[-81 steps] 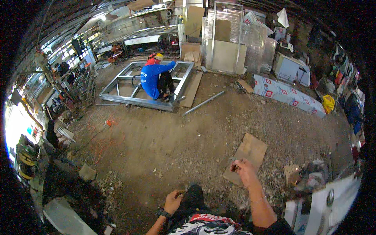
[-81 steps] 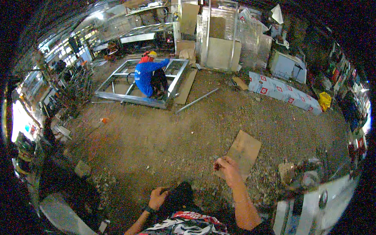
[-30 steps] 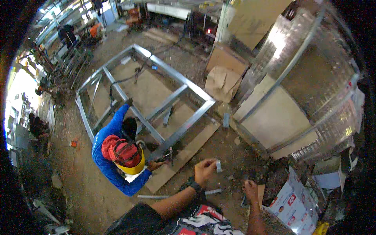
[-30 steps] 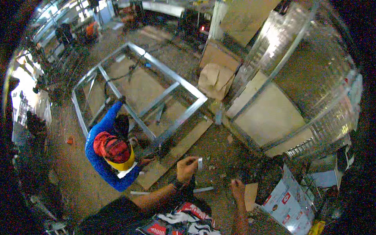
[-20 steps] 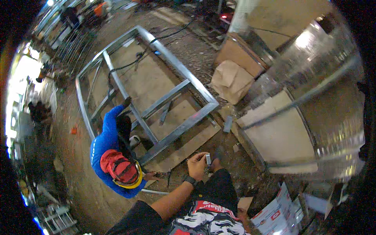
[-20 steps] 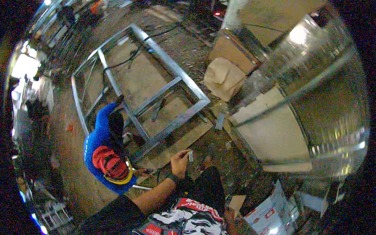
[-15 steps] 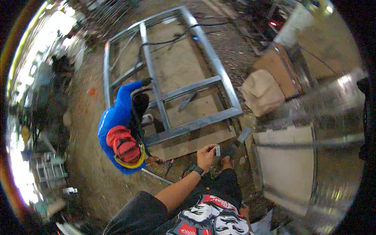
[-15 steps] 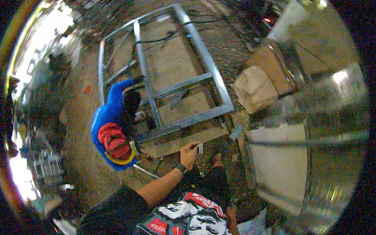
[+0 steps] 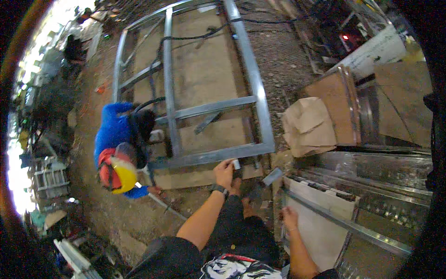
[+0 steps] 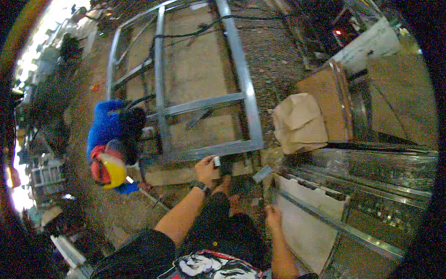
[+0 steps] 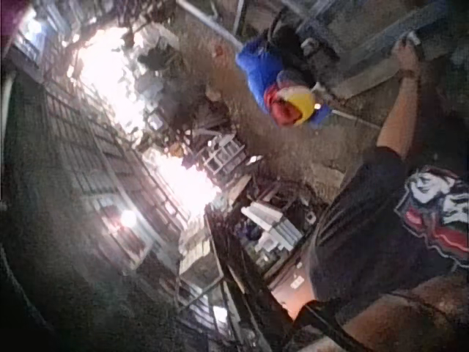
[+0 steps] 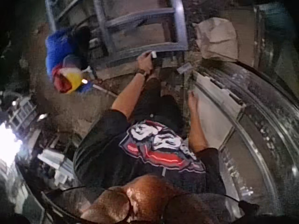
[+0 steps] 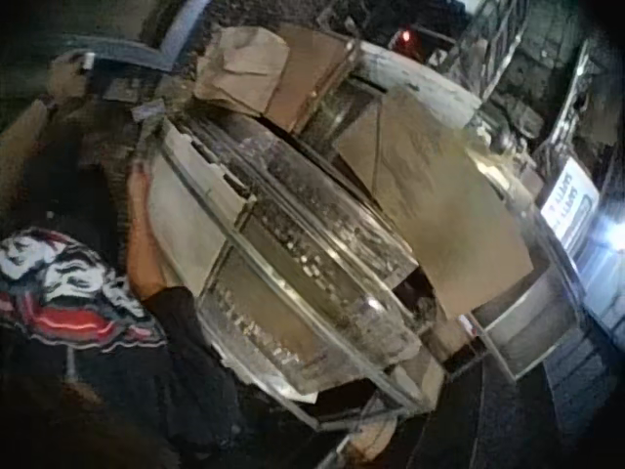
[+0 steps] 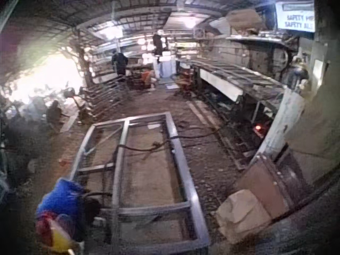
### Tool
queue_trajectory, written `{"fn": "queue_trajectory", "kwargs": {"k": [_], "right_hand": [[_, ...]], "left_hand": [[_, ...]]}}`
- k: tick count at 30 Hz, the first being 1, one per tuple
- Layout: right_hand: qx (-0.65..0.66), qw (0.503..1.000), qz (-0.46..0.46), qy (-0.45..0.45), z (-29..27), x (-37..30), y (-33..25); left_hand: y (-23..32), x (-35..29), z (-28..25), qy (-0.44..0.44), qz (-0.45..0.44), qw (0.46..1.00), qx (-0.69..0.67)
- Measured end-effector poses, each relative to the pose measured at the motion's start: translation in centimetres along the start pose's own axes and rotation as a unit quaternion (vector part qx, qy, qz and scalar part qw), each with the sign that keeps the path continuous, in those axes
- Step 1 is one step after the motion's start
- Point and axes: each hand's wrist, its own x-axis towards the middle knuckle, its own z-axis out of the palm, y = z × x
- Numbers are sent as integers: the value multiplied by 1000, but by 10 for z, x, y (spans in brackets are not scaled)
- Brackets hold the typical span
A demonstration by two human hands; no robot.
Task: The person measures and marks metal profiles using a tape measure and marker, then fits small metal pieces into a larger metal frame structure. They also use a hammer to secure components.
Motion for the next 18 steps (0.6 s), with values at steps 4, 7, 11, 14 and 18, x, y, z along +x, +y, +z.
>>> {"fn": "queue_trajectory", "kwargs": {"k": [4,7,11,14,18], "right_hand": [[33,993,102,-57,46,-1,-19],[70,985,145,-68,50,-2,-69],[-59,996,66,-19,92,22,-45],[-175,979,93,-50,124,34,-57],[-322,937,98,-96,164,52,-34]], "left_hand": [[-21,84,31,-11,-18,998,57],[-31,135,77,-30,-35,997,69],[-72,231,119,-59,7,979,195],[-137,303,144,-37,-8,989,140],[-216,393,192,-1,-15,1000,20]]}}
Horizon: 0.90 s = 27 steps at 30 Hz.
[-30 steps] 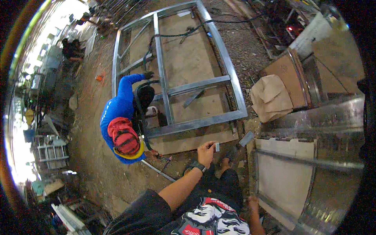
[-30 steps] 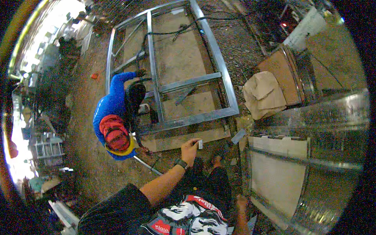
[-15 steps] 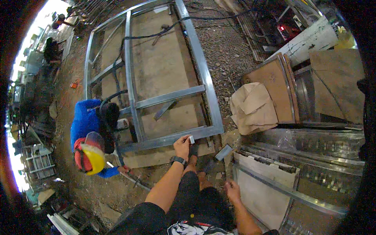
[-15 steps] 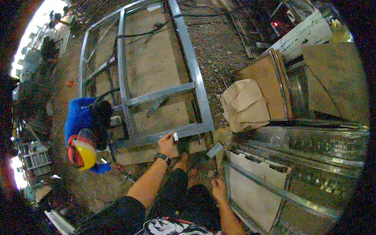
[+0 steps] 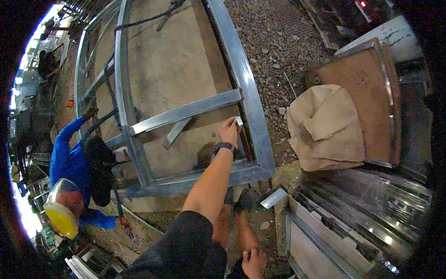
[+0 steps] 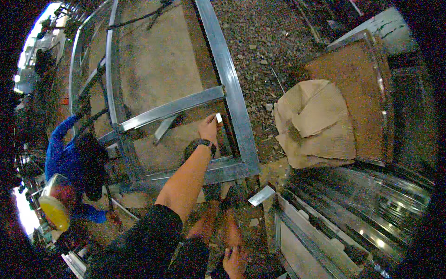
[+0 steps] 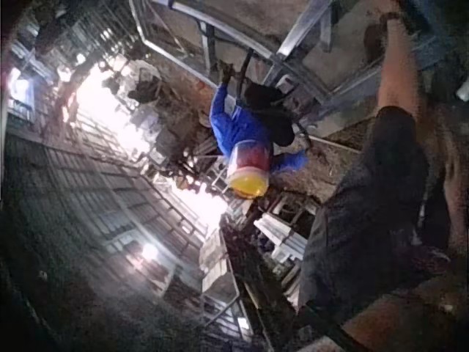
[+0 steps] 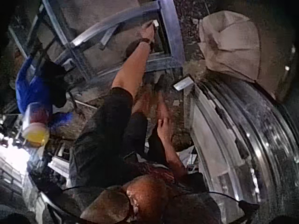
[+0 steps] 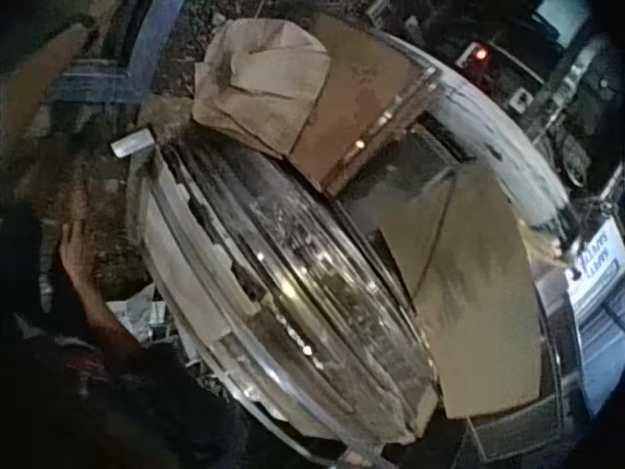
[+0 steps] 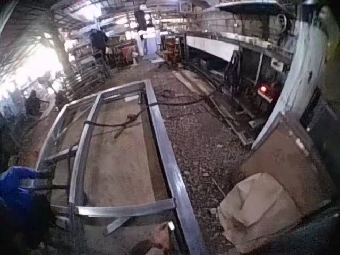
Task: The person measures and marks metal profiles using a tape measure and marker, then fits small metal pieces into a larger metal frame structure. They also use a hammer to secure components.
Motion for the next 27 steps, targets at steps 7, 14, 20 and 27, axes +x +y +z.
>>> {"fn": "queue_trajectory", "kwargs": {"k": [7,14,20,27], "right_hand": [[73,992,33,-101,-61,33,-10],[53,997,-36,42,-40,37,-2],[61,997,19,-52,-59,39,-17],[78,995,45,-47,-56,41,-24]], "left_hand": [[-17,68,36,76,27,994,68],[-42,100,49,73,19,996,-54],[-53,94,58,104,48,985,-125],[-49,96,69,120,43,977,-170]]}}
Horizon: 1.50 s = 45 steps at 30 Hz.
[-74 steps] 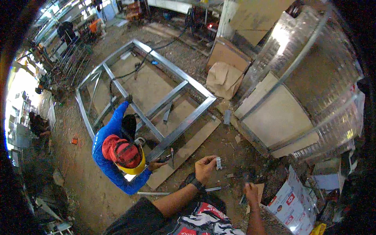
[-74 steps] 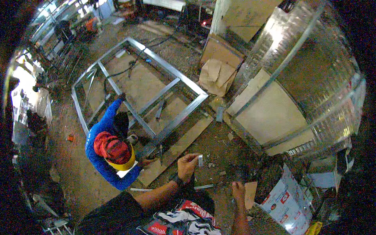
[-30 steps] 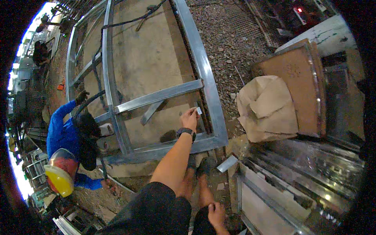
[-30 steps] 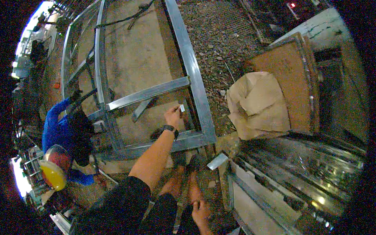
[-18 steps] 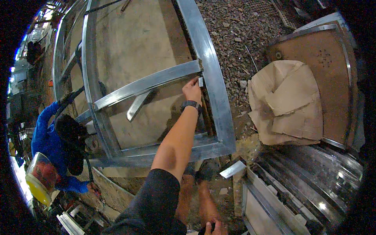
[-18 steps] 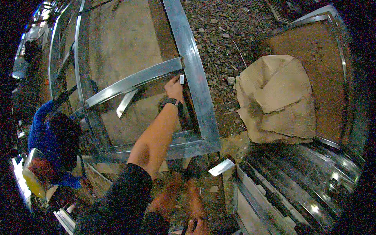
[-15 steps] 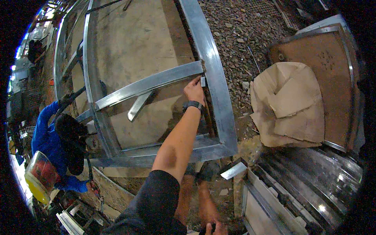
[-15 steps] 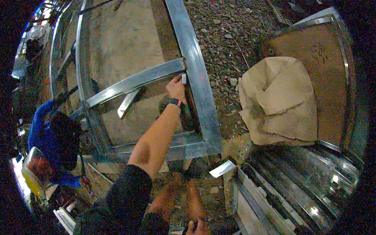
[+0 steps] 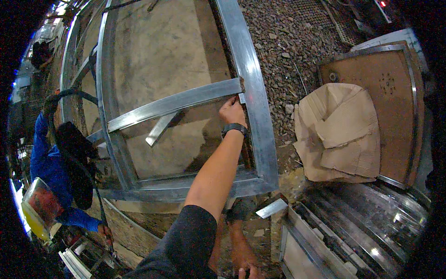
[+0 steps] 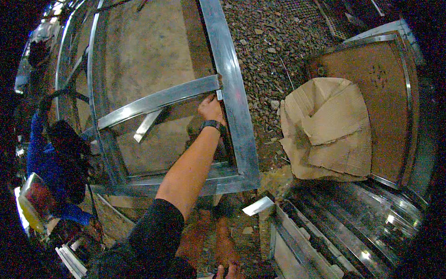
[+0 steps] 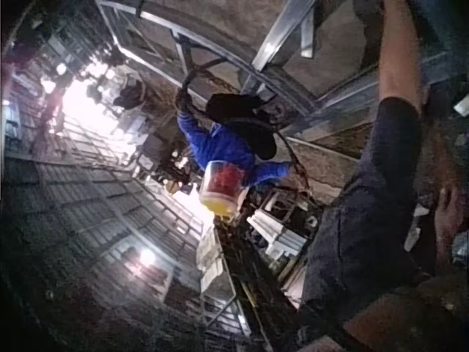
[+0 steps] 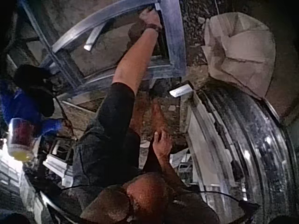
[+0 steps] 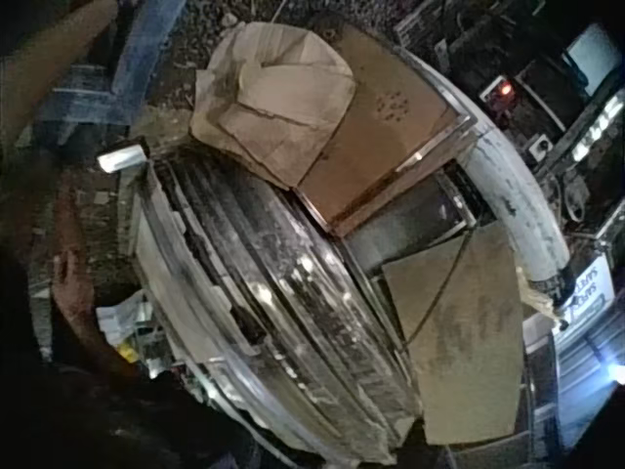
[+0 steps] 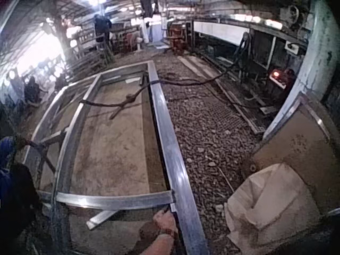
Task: The person measures and marks metal profiles using a tape measure and marker, then fits small metal pieces into a larger metal frame structure. They also use a hammer to secure components.
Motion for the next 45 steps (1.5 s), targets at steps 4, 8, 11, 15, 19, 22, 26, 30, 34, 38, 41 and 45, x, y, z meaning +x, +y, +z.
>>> {"fn": "queue_trajectory", "kwargs": {"k": [4,8,11,15,19,22,26,30,34,38,41,45], "right_hand": [[-20,1000,-18,8,9,4,17],[-37,998,-36,41,14,1,17],[-32,997,-44,51,13,3,15],[-38,998,-33,29,12,4,18],[-30,999,-11,-7,13,2,18],[-45,998,-11,-37,6,6,18],[-48,999,-17,6,11,2,15],[-52,998,-34,18,15,2,21],[-37,997,-57,26,16,3,25],[-44,999,-11,-27,2,5,10],[-55,996,8,-73,-6,8,6],[-42,997,15,-58,-5,5,-1]], "left_hand": [[0,9,-12,2,34,994,104],[-1,5,-6,9,31,994,109],[-13,12,-7,10,27,997,75],[-12,10,-9,12,21,997,71],[-25,24,-16,19,49,988,143],[-23,31,-25,15,80,989,126],[-24,20,-13,12,52,993,102],[-23,23,-17,12,73,991,109],[-24,33,-27,31,40,972,231],[-10,13,-14,50,70,959,269],[-8,28,-27,54,38,962,264],[-6,16,-8,29,41,961,271]]}}
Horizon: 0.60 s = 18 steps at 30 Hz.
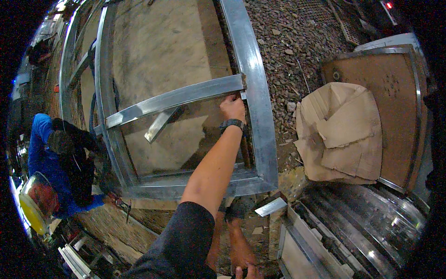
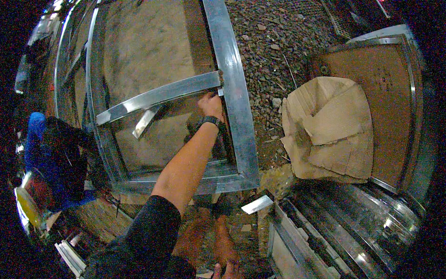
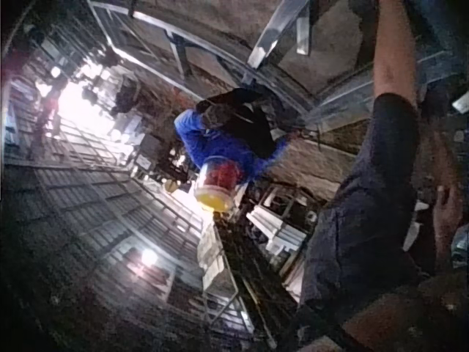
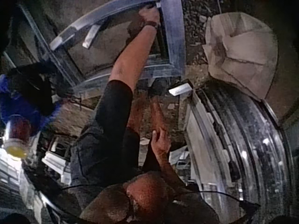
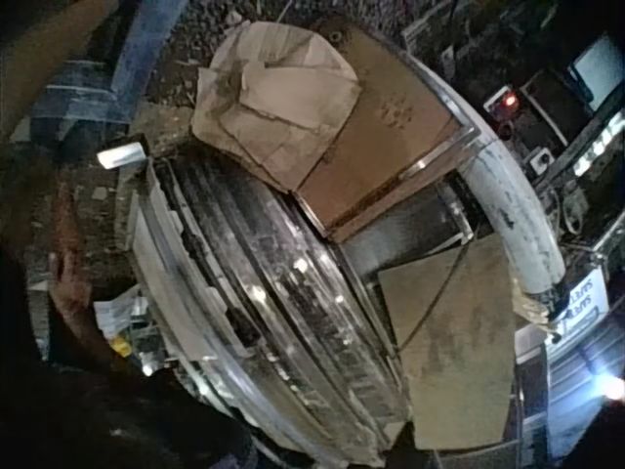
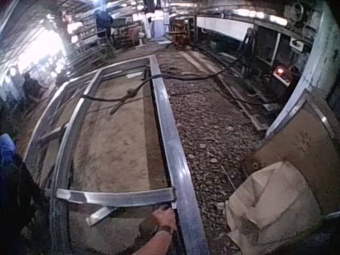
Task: The person measures and marks metal profiles using a tape measure and marker, then fits small metal pieces into a larger metal frame structure. They also use a hammer to secure components.
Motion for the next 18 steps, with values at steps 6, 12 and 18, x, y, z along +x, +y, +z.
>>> {"fn": "queue_trajectory", "kwargs": {"k": [6,12,18], "right_hand": [[-21,997,-50,58,13,0,18],[-34,998,-31,37,0,5,6],[-25,999,-24,26,-1,9,8]], "left_hand": [[-22,16,-1,-35,-16,994,-98],[9,-8,-5,-43,-47,987,-150],[-16,0,7,-21,-67,982,-178]]}}
